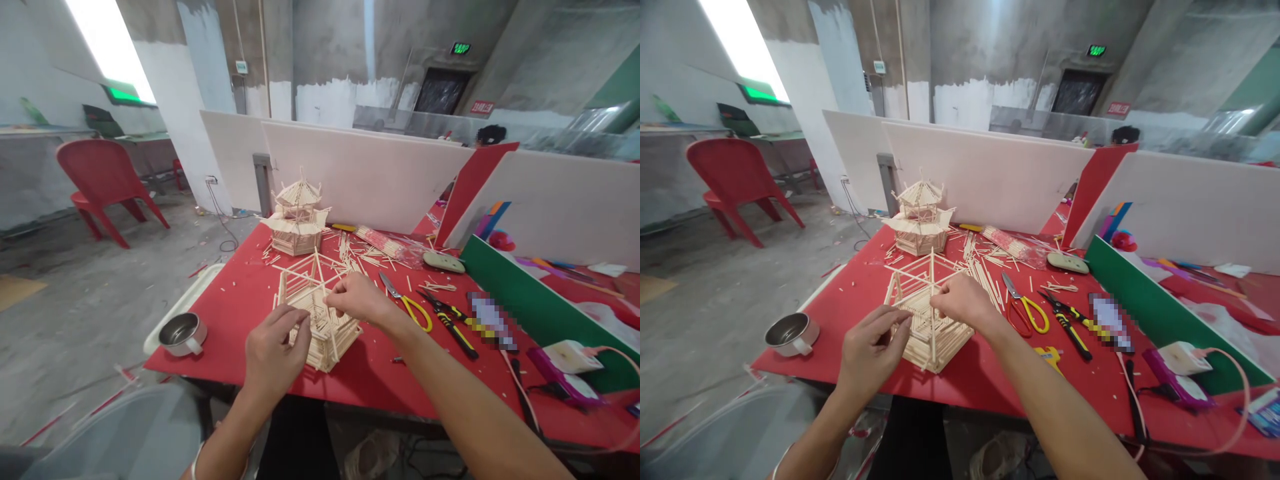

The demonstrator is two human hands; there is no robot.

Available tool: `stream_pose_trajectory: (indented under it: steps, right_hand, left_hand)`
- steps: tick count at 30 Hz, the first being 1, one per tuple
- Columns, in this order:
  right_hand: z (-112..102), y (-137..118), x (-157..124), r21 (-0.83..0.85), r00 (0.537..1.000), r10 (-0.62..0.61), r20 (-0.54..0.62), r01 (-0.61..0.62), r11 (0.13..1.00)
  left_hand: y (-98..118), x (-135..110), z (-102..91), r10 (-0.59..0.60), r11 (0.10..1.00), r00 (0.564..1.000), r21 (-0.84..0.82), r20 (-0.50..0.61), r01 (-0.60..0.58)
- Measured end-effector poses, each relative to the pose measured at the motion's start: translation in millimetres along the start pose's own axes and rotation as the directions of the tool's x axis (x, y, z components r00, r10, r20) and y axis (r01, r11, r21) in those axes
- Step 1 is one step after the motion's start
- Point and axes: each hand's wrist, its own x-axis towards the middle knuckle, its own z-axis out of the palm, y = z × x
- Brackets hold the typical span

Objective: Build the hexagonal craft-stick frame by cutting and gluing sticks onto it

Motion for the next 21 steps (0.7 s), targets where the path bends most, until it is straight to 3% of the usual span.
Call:
stream_pose_trajectory:
  steps: [21]
  right_hand:
    - [4.1, -3.8, 4.2, -0.022, 0.999, 0.015, -0.029, -0.016, 1.000]
  left_hand:
    - [-5.2, -7.5, -0.8, -0.019, 0.998, 1.000, -0.052, 0.006, 0.019]
